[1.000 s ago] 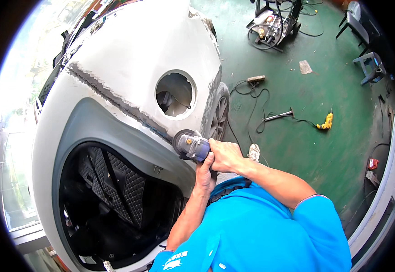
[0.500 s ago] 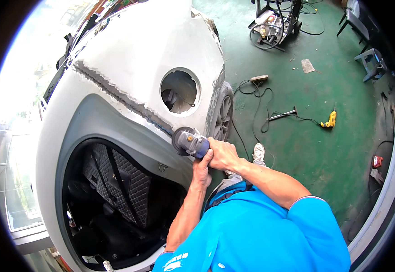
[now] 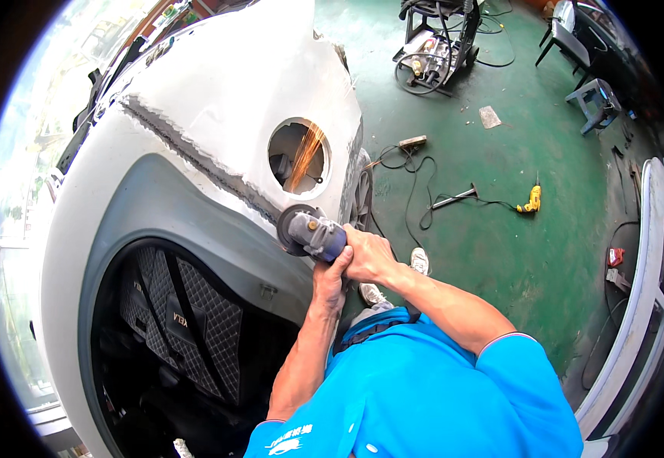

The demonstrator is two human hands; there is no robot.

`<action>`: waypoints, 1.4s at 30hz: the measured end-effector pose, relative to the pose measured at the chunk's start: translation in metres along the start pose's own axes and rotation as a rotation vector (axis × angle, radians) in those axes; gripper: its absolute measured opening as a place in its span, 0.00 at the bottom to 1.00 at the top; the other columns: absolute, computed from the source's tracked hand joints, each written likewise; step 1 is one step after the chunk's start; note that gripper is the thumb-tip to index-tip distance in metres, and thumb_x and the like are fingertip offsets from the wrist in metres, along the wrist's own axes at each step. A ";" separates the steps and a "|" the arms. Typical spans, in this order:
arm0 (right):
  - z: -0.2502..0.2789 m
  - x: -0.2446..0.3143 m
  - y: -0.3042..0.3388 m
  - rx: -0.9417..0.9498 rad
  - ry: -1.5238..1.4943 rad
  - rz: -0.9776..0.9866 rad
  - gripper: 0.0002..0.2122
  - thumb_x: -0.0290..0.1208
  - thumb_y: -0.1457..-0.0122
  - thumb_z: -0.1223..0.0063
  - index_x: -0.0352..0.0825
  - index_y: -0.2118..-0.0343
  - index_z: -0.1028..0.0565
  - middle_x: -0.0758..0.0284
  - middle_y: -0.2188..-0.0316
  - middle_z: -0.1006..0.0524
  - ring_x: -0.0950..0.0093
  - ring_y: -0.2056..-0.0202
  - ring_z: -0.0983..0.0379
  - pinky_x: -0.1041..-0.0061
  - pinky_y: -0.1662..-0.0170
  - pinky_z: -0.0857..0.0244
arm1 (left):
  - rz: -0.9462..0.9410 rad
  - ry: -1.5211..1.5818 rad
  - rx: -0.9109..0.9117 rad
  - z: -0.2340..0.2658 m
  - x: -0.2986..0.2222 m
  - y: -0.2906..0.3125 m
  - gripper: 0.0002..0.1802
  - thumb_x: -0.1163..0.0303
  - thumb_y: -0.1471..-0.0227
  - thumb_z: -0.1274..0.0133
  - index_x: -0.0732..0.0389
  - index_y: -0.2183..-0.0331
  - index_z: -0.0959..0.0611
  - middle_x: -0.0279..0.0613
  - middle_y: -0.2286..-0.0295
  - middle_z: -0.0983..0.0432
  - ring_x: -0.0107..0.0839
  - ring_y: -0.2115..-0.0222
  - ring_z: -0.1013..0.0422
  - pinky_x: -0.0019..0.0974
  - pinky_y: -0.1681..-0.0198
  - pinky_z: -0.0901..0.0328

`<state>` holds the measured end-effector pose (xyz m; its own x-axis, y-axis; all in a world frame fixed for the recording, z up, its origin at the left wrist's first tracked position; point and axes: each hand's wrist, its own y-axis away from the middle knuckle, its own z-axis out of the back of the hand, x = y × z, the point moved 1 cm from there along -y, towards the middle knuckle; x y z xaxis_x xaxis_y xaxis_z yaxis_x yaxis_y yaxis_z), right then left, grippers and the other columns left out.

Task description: The person uses an angle grinder to smooth a seam on the front fender of a white car. The person moves the grinder along the seam from the top of the fender down toward the wheel arch, creating sparks as the tool removes material.

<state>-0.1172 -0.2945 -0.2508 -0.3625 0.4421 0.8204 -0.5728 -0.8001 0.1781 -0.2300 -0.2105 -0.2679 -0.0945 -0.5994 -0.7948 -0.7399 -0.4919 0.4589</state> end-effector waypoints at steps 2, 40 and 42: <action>0.001 -0.002 0.007 0.021 0.028 -0.016 0.20 0.36 0.53 0.40 0.33 0.59 0.30 0.47 0.68 0.19 0.44 0.62 0.22 0.48 0.61 0.29 | 0.000 -0.035 -0.007 -0.003 0.010 0.004 0.37 0.61 0.48 0.30 0.69 0.43 0.25 0.46 0.46 0.26 0.35 0.45 0.30 0.38 0.38 0.38; -0.001 0.010 0.012 -0.132 0.141 0.022 0.18 0.30 0.54 0.42 0.35 0.58 0.30 0.50 0.68 0.20 0.43 0.62 0.23 0.45 0.62 0.31 | -0.002 0.086 0.121 0.002 0.005 0.002 0.37 0.62 0.46 0.32 0.69 0.41 0.28 0.45 0.46 0.27 0.35 0.45 0.30 0.39 0.37 0.39; -0.001 0.011 0.008 -0.129 0.159 0.038 0.18 0.30 0.54 0.42 0.34 0.59 0.31 0.50 0.67 0.20 0.43 0.63 0.23 0.45 0.62 0.31 | 0.033 0.110 0.145 0.008 0.005 -0.002 0.37 0.61 0.46 0.31 0.68 0.42 0.27 0.43 0.47 0.26 0.34 0.46 0.30 0.39 0.38 0.38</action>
<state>-0.1266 -0.2959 -0.2412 -0.4910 0.4792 0.7275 -0.6423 -0.7633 0.0692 -0.2339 -0.2075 -0.2762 -0.0527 -0.6834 -0.7281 -0.8265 -0.3794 0.4158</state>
